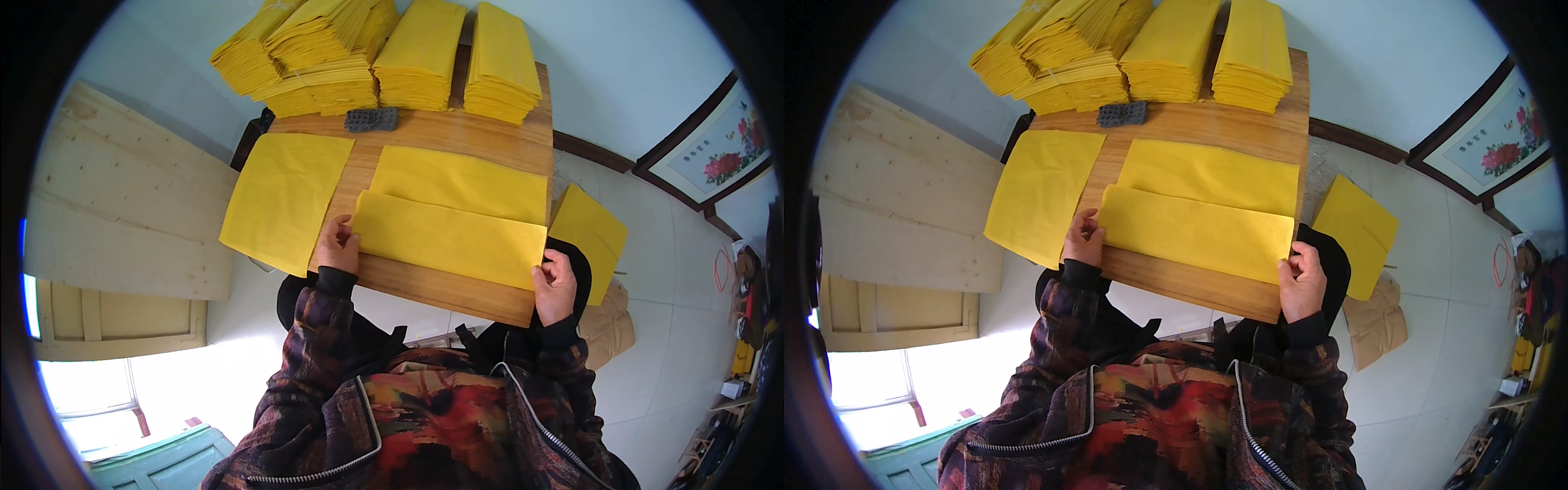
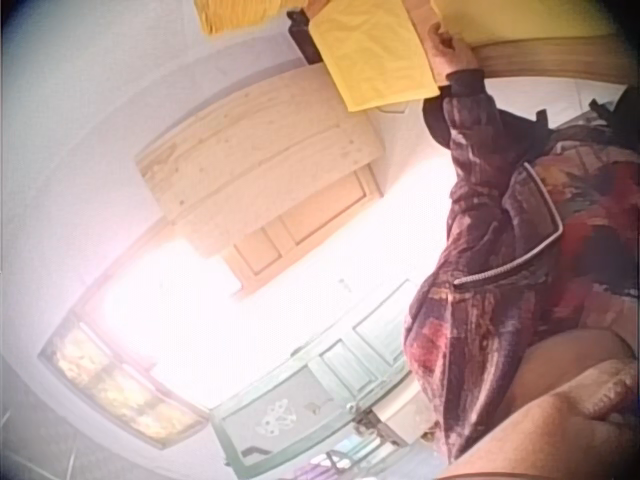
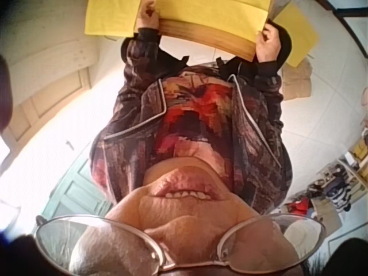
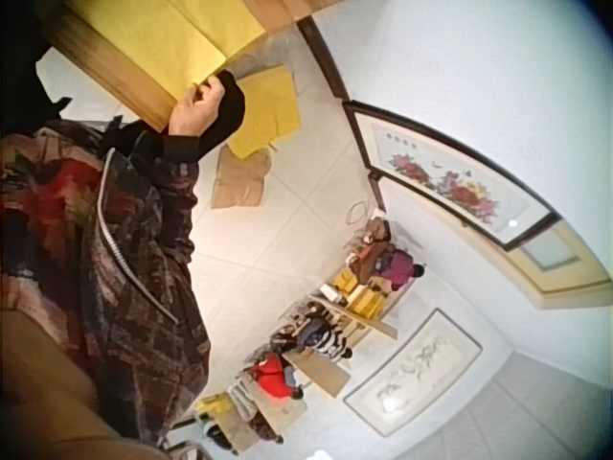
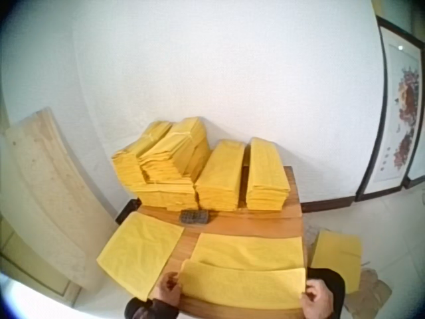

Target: The person folds yellow paper sheets by hand on a wooden table, repeatedly folding each sheet in half and then in thirds, then stacking the finished pieces. The person handles the paper directly without tools and places the folded sheets into a growing stack.

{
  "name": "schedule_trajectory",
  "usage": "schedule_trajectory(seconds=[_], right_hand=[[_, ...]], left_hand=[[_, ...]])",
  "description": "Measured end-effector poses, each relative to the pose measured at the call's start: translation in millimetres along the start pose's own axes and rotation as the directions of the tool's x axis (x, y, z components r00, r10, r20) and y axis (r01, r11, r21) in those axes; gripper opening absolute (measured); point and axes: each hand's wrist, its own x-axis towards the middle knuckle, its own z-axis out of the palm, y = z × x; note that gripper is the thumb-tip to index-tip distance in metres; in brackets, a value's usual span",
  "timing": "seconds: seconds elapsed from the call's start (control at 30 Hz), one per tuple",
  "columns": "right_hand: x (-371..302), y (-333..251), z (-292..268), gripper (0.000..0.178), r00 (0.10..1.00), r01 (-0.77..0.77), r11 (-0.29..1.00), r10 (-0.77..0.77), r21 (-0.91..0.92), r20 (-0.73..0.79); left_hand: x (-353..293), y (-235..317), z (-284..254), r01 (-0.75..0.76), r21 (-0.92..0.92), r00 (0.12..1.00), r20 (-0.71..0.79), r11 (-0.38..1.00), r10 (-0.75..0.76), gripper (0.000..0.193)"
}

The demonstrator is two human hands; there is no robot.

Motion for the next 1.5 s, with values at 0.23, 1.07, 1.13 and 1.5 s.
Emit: schedule_trajectory(seconds=[0.23,1.07,1.13,1.5], right_hand=[[0.5,1.3,1.0,0.028,1.000,-0.018,0.999,0.018,0.032,0.001],[-2.0,3.0,3.5,0.021,0.999,-0.017,0.997,0.020,0.077,-0.038],[-2.4,3.6,3.8,0.021,0.999,-0.014,0.998,0.017,0.064,-0.045],[-3.6,8.3,6.9,0.025,0.997,-0.017,0.997,0.023,0.076,-0.078]], left_hand=[[1.6,0.8,2.3,0.017,-0.059,1.000,0.009,0.998,-0.017,0.035],[10.4,-1.6,-0.4,-0.068,0.025,0.994,0.085,0.997,0.066,0.042],[11.1,-0.9,-0.9,-0.095,0.030,0.991,0.095,0.995,0.091,0.041],[12.5,16.7,-0.7,-0.253,0.140,0.966,0.096,0.957,0.241,0.042]])
